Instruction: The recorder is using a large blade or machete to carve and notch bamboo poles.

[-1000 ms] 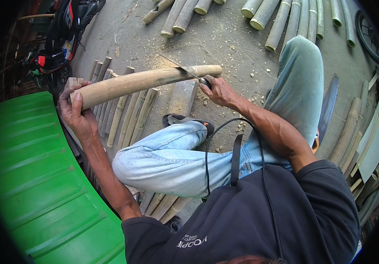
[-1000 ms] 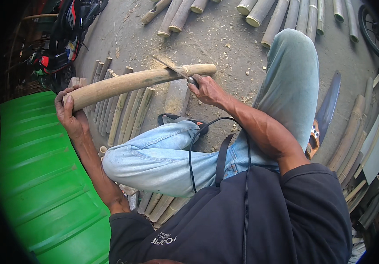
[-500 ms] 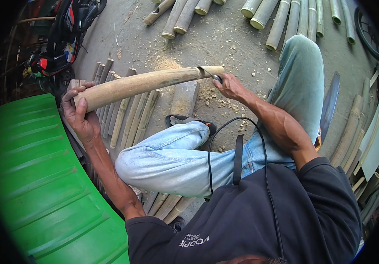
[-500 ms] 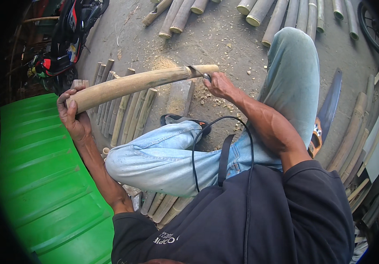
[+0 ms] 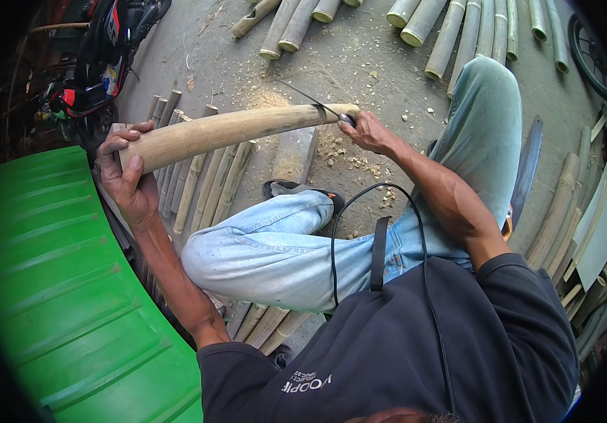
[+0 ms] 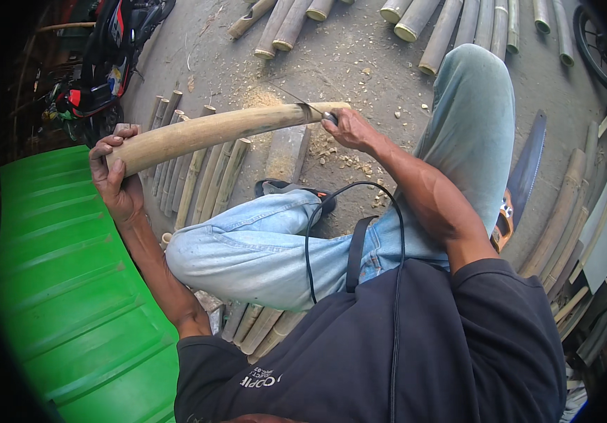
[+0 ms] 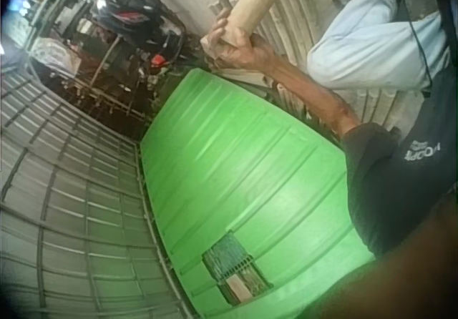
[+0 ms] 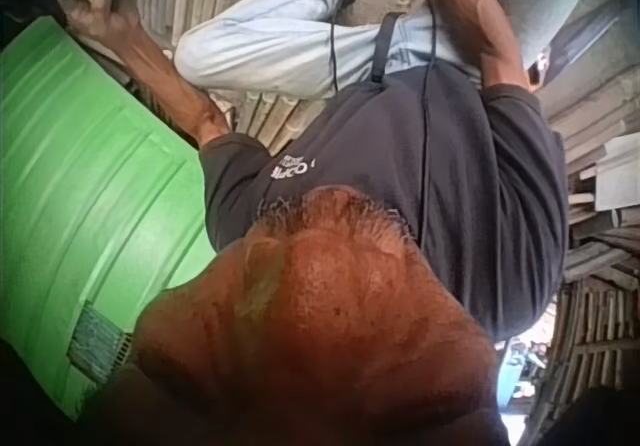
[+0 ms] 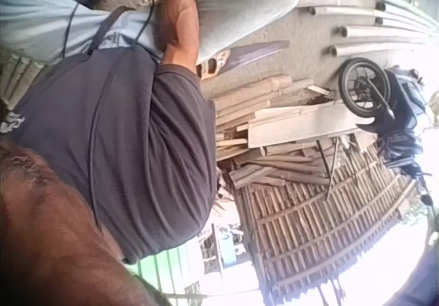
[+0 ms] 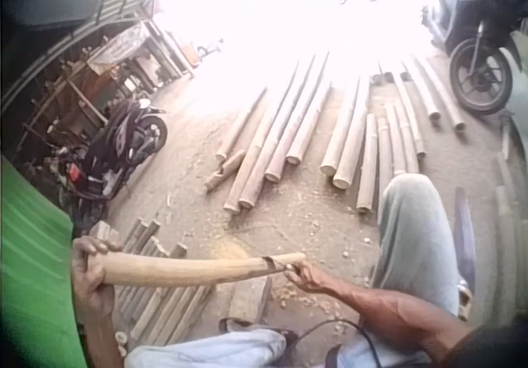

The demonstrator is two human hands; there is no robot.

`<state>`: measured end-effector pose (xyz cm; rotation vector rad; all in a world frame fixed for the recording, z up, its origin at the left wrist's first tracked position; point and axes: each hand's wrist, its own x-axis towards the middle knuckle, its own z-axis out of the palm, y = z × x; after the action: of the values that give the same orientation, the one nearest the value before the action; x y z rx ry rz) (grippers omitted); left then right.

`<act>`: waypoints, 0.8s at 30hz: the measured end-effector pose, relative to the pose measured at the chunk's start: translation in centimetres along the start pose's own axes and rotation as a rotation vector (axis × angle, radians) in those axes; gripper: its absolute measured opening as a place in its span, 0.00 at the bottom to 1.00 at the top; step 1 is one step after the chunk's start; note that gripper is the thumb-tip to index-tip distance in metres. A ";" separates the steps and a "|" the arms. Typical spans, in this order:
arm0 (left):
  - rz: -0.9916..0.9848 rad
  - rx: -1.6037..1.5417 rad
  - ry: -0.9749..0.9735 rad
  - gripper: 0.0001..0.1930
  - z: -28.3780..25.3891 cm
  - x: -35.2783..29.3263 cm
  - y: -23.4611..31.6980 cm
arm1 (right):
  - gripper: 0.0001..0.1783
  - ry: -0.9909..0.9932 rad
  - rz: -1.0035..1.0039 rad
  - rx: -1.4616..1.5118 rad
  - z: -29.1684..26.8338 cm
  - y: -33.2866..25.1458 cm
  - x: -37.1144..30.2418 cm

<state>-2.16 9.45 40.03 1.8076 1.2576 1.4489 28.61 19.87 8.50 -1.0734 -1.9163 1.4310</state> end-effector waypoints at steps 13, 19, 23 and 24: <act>-0.400 -0.108 0.775 0.17 -4.6 -0.7 -4.7 | 0.17 0.022 0.024 -0.102 4.2 0.6 -0.4; -0.273 -0.080 0.605 0.09 -2.0 -0.6 -2.1 | 0.17 0.051 -0.066 -0.057 4.5 -0.6 -1.0; -0.269 -0.027 0.590 0.08 -2.1 -0.3 -2.6 | 0.18 0.014 0.110 -0.090 4.7 1.4 -0.3; -0.298 -0.010 0.623 0.08 -2.1 -0.8 -2.5 | 0.19 0.052 0.032 -0.078 5.1 -0.1 -0.9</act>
<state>-4.96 9.54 38.22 1.1155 1.7147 1.8961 25.07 16.37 7.08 -1.1703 -1.9404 1.3415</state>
